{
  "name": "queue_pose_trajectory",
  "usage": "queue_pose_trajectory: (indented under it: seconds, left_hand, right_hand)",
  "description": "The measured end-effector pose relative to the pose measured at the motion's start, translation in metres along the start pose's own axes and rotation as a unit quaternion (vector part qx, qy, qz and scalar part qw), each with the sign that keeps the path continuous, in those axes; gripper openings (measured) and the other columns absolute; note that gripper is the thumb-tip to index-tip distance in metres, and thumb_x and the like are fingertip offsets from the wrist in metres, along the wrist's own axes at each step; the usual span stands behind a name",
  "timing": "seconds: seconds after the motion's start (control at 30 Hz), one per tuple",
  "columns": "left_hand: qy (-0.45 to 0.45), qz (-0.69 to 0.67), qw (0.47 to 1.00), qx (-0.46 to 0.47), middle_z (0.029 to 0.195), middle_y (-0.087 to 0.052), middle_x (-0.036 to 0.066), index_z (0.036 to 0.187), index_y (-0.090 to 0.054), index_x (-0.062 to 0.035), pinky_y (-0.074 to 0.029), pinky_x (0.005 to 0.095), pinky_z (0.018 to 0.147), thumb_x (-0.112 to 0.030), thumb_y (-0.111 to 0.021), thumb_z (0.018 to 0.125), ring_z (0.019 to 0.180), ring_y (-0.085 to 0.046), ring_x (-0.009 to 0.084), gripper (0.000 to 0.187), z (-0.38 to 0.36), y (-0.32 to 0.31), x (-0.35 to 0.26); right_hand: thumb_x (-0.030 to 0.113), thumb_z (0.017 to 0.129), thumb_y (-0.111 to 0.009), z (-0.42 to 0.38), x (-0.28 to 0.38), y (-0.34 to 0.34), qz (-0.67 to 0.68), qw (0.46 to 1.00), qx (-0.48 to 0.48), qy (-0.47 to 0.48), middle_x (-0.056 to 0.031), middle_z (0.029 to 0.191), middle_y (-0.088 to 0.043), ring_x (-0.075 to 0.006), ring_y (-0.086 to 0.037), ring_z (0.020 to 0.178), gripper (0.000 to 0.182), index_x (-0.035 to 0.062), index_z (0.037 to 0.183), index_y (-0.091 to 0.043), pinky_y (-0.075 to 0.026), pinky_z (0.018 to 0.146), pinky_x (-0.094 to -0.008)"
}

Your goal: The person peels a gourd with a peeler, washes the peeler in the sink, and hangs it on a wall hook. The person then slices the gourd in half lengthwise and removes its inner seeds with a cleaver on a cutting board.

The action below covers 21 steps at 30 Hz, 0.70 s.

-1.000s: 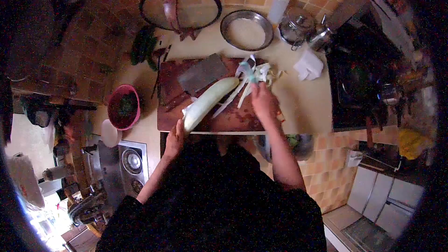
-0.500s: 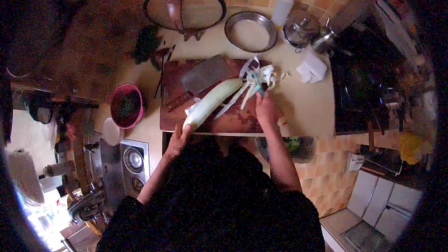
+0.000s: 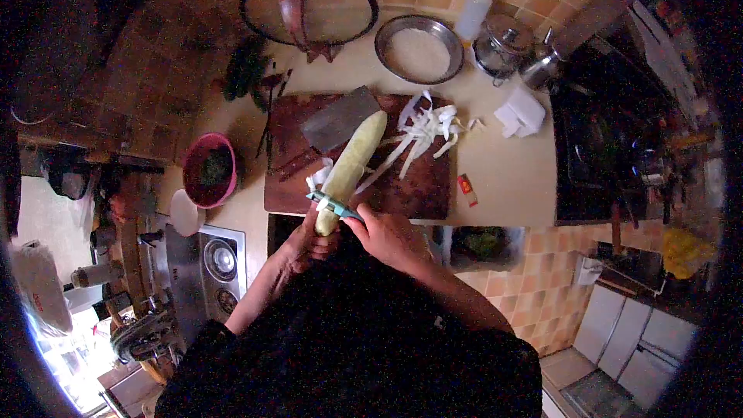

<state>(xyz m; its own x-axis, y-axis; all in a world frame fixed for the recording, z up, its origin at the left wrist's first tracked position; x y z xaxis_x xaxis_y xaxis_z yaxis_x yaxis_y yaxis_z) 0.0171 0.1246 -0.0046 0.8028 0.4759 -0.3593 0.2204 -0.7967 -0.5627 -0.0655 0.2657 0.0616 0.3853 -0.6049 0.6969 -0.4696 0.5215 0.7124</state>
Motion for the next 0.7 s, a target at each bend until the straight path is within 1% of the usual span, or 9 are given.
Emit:
queue_pose_trajectory:
  seconds: [0.03,0.13,0.37,0.4,0.43,0.5,0.57,0.67,0.7]
  left_hand:
    - [-0.003,-0.003,1.000,-0.005,0.059,-0.033,-0.008,0.094,-0.055,-0.0118,-0.017,0.0242,0.042,-0.081,-0.030,0.092,0.046,-0.025,0.0064,0.074,0.004,0.008,0.007]
    - [0.004,-0.025,0.999,-0.026,0.060,-0.033,-0.008,0.094,-0.054,-0.0128,-0.017,0.0238,0.042,-0.081,-0.031,0.092,0.046,-0.024,0.0061,0.072,0.004,0.015,0.006]
    - [-0.007,-0.044,0.999,0.014,0.060,-0.036,-0.008,0.091,-0.055,-0.0141,-0.017,0.0237,0.042,-0.082,-0.032,0.091,0.046,-0.024,0.0056,0.072,0.002,0.016,0.000]
    - [-0.010,-0.048,0.999,0.014,0.060,-0.037,-0.008,0.090,-0.056,-0.0142,-0.017,0.0240,0.042,-0.082,-0.033,0.091,0.046,-0.024,0.0055,0.072,0.000,0.015,-0.003]
    - [-0.015,-0.028,0.999,0.005,0.060,-0.039,-0.008,0.091,-0.056,-0.0138,-0.017,0.0237,0.042,-0.082,-0.033,0.091,0.046,-0.024,0.0054,0.072,-0.002,0.014,-0.007]
    - [-0.025,0.010,0.999,-0.017,0.061,-0.043,-0.008,0.092,-0.058,-0.0131,-0.017,0.0232,0.041,-0.082,-0.033,0.091,0.045,-0.025,0.0051,0.073,-0.009,0.012,-0.014]
    - [-0.040,0.015,0.996,-0.076,0.063,-0.050,-0.006,0.095,-0.060,-0.0135,-0.021,0.0227,0.040,-0.084,-0.035,0.089,0.043,-0.031,0.0052,0.075,-0.006,0.019,-0.011]
    - [-0.066,0.020,0.989,-0.131,0.064,-0.053,-0.005,0.093,-0.061,-0.0147,-0.025,0.0226,0.038,-0.084,-0.038,0.088,0.042,-0.036,0.0061,0.073,0.004,0.031,0.003]
    - [-0.070,0.015,0.990,-0.125,0.066,-0.054,-0.003,0.097,-0.060,-0.0140,-0.025,0.0231,0.040,-0.082,-0.040,0.089,0.044,-0.037,0.0071,0.071,0.004,0.031,0.003]
  right_hand:
    - [0.037,0.099,-0.060,0.001,-0.001,-0.002,-0.011,1.000,0.013,0.007,-0.0212,0.069,-0.062,-0.0444,-0.062,0.063,0.031,0.0062,0.093,-0.055,-0.045,0.052,-0.0525]
    - [0.038,0.098,-0.059,0.008,0.001,-0.005,-0.054,0.993,-0.054,0.093,-0.0187,0.067,-0.063,-0.0415,-0.063,0.061,0.032,0.0073,0.094,-0.056,-0.047,0.051,-0.0514]
    - [0.040,0.100,-0.056,0.068,-0.081,0.022,-0.205,0.971,-0.117,-0.030,-0.0167,0.063,-0.065,-0.0387,-0.064,0.055,0.034,0.0058,0.101,-0.056,-0.050,0.049,-0.0508]
    - [0.043,0.101,-0.052,0.076,-0.094,0.032,-0.228,0.964,-0.106,-0.083,-0.0153,0.063,-0.065,-0.0349,-0.065,0.052,0.035,0.0087,0.104,-0.059,-0.050,0.045,-0.0475]
    - [0.046,0.102,-0.049,0.080,-0.106,0.045,-0.249,0.952,-0.098,-0.150,-0.0174,0.066,-0.066,-0.0372,-0.067,0.057,0.039,0.0089,0.108,-0.058,-0.050,0.049,-0.0495]
    - [0.047,0.104,-0.044,0.082,-0.170,0.051,-0.271,0.922,-0.160,-0.224,-0.0183,0.070,-0.068,-0.0392,-0.067,0.063,0.044,0.0072,0.115,-0.057,-0.050,0.052,-0.0510]
    - [0.048,0.104,-0.042,0.063,-0.171,0.079,-0.268,0.905,-0.262,-0.201,-0.0193,0.070,-0.067,-0.0411,-0.067,0.064,0.045,0.0064,0.116,-0.056,-0.049,0.054,-0.0525]
    - [0.046,0.104,-0.045,0.047,-0.126,0.073,-0.207,0.936,-0.219,-0.184,-0.0203,0.070,-0.067,-0.0421,-0.066,0.064,0.042,0.0064,0.107,-0.058,-0.048,0.053,-0.0530]
    - [0.045,0.103,-0.047,0.045,-0.099,0.063,-0.093,0.967,-0.161,-0.173,-0.0211,0.069,-0.066,-0.0438,-0.066,0.066,0.040,0.0060,0.098,-0.057,-0.048,0.055,-0.0542]
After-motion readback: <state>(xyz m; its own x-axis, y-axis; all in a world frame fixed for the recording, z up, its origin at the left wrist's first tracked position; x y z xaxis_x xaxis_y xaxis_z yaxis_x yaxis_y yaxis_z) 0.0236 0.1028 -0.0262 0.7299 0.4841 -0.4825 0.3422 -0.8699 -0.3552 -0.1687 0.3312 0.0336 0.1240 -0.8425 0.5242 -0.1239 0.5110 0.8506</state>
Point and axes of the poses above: each hand's wrist, its own z-axis towards the middle knuckle, its own y-axis out of the back of the hand, x = y × z, the point moved 7 cm from there along z, towards the middle knuckle
